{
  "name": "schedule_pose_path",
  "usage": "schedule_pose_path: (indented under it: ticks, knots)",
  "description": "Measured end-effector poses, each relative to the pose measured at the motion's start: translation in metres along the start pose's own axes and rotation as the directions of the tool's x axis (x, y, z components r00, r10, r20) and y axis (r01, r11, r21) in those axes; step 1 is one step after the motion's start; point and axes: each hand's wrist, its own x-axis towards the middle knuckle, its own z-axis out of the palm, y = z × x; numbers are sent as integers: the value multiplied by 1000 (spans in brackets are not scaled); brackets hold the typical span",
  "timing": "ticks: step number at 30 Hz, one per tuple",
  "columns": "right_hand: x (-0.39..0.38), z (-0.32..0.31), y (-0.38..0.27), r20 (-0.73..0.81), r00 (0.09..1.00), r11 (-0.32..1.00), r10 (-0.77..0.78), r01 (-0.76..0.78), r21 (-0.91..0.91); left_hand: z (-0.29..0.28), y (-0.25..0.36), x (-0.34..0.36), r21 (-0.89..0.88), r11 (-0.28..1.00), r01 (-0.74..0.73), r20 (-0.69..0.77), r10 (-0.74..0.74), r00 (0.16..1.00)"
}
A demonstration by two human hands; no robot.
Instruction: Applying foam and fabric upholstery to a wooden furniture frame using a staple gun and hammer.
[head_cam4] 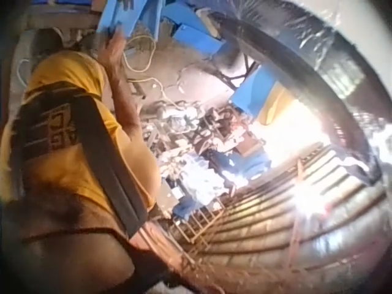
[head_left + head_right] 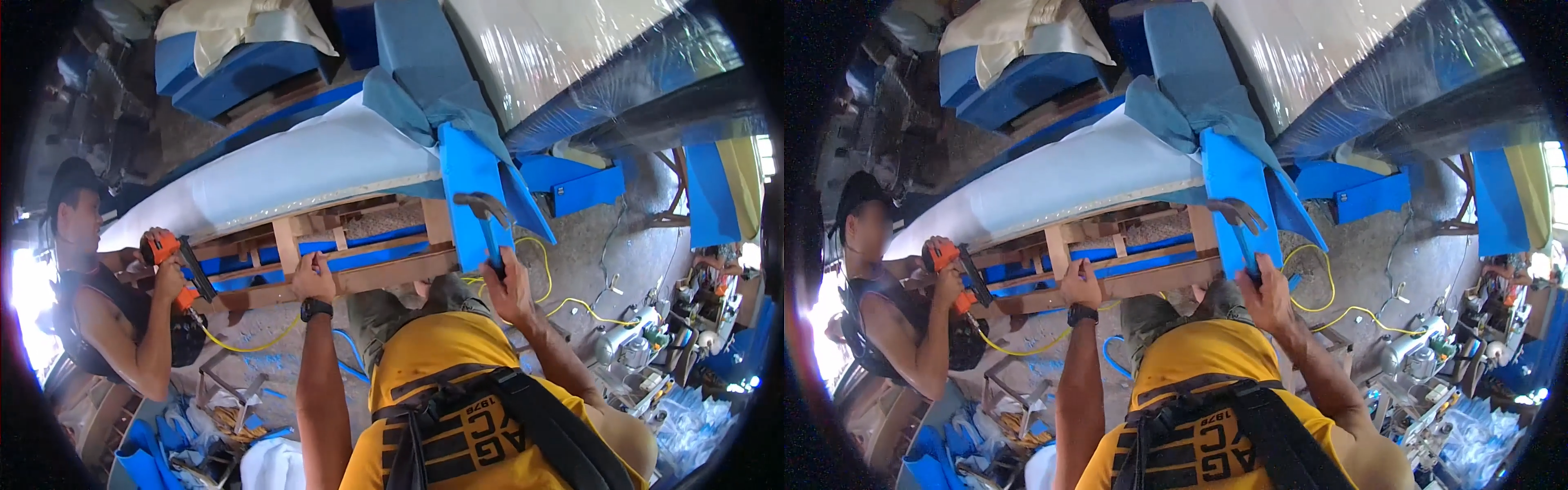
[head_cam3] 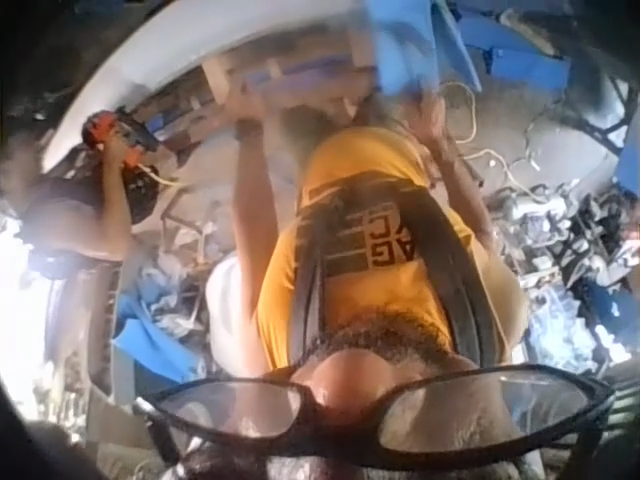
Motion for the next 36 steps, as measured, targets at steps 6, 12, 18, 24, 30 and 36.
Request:
schedule_pose_path:
  ticks: [6,12,18,24,30,36]
  knots:
    - [41,7,-7,94,995,1000,26,-27,15,-6,5,-2,60,998,9,40,-11,999]
    - [62,27,9,86,996,971,-7,27,-239,-7,9,-2,42,997,-62,-39,64,997]
    - [72,16,-15,76,990,982,-115,125,-144,-5,4,-2,27,1000,-4,42,3,999]
    - [86,32,-10,230,973,888,-26,128,-441,-2,2,0,-22,998,-54,11,54,998]
    - [81,31,-5,88,987,971,-137,151,-183,-6,3,-2,-10,1000,-20,16,20,1000]
    - [95,31,-12,187,970,902,-156,217,-374,-7,3,1,37,995,-96,-9,96,995]
